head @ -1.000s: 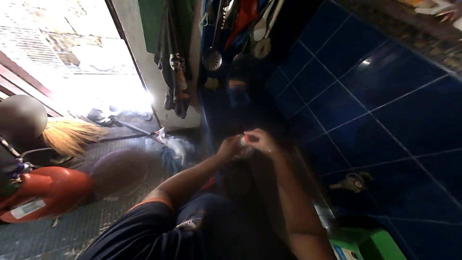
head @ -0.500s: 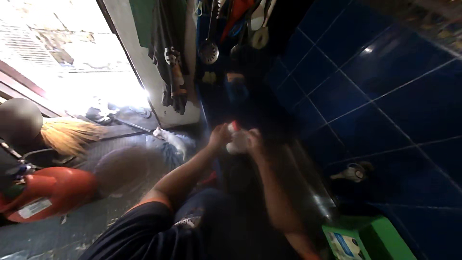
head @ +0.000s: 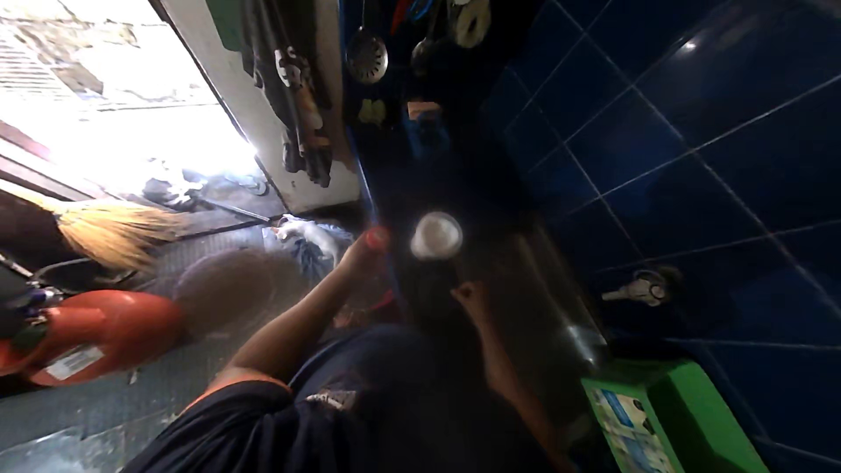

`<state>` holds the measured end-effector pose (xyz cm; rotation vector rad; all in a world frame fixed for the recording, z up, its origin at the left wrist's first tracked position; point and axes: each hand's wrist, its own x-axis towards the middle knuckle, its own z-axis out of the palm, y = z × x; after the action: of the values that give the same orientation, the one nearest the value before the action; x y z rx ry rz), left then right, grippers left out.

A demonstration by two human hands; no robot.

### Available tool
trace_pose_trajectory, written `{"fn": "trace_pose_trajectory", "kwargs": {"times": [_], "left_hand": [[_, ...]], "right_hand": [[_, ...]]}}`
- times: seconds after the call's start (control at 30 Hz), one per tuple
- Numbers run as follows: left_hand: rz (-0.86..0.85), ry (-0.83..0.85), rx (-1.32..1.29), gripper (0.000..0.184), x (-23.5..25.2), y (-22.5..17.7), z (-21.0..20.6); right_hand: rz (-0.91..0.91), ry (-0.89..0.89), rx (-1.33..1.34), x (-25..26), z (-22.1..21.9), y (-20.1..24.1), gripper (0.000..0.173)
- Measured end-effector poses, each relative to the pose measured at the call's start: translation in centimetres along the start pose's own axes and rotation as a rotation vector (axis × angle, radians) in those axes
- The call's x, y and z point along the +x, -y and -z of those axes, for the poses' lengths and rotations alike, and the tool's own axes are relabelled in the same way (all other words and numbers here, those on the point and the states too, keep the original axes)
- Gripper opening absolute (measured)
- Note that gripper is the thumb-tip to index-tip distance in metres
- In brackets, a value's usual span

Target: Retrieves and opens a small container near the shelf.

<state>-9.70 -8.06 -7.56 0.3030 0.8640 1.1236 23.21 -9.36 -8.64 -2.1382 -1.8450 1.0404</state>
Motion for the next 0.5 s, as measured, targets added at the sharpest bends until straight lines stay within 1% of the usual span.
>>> {"fn": "trace_pose_trajectory", "kwargs": {"times": [0.07,0.13,0.2,0.27,0.33,0.4,0.47,0.5], "left_hand": [[-0.018,0.037,0.022,0.043,-0.1,0.6,1.0],[-0.004,0.028,0.012,0.043,-0.6,0.9,1.0],[0.006,0.045,-0.015,0.044,-0.6,1.3,1.5],[0.005,0.038,-0.026,0.046,-0.7,1.4,1.8],[0.006,0.007,-0.027,0.046,-0.8,1.6,1.9],[0.007,-0.010,-0.021,0.045,-0.7,2.0,2.2],[-0.002,0.014,-0.001,0.045,-0.7,2.1,2.5],[-0.004,0.022,0.002,0.045,-0.9,2.0,2.4]], "right_hand": [[0.021,-0.050,0.046,0.0,-0.7,-0.8,0.030],[0.000,-0.102,0.134,0.2,-0.5,-1.1,0.026],[-0.051,-0.187,0.229,0.2,0.9,0.3,0.026],[-0.048,-0.215,0.225,0.4,2.8,2.1,0.028],[-0.068,-0.112,0.065,1.2,4.2,3.4,0.029],[-0.102,0.052,-0.101,2.1,4.1,3.7,0.034],[-0.097,0.156,-0.114,2.5,2.9,3.3,0.033],[-0.092,0.174,-0.096,2.6,2.4,3.0,0.031]]}}
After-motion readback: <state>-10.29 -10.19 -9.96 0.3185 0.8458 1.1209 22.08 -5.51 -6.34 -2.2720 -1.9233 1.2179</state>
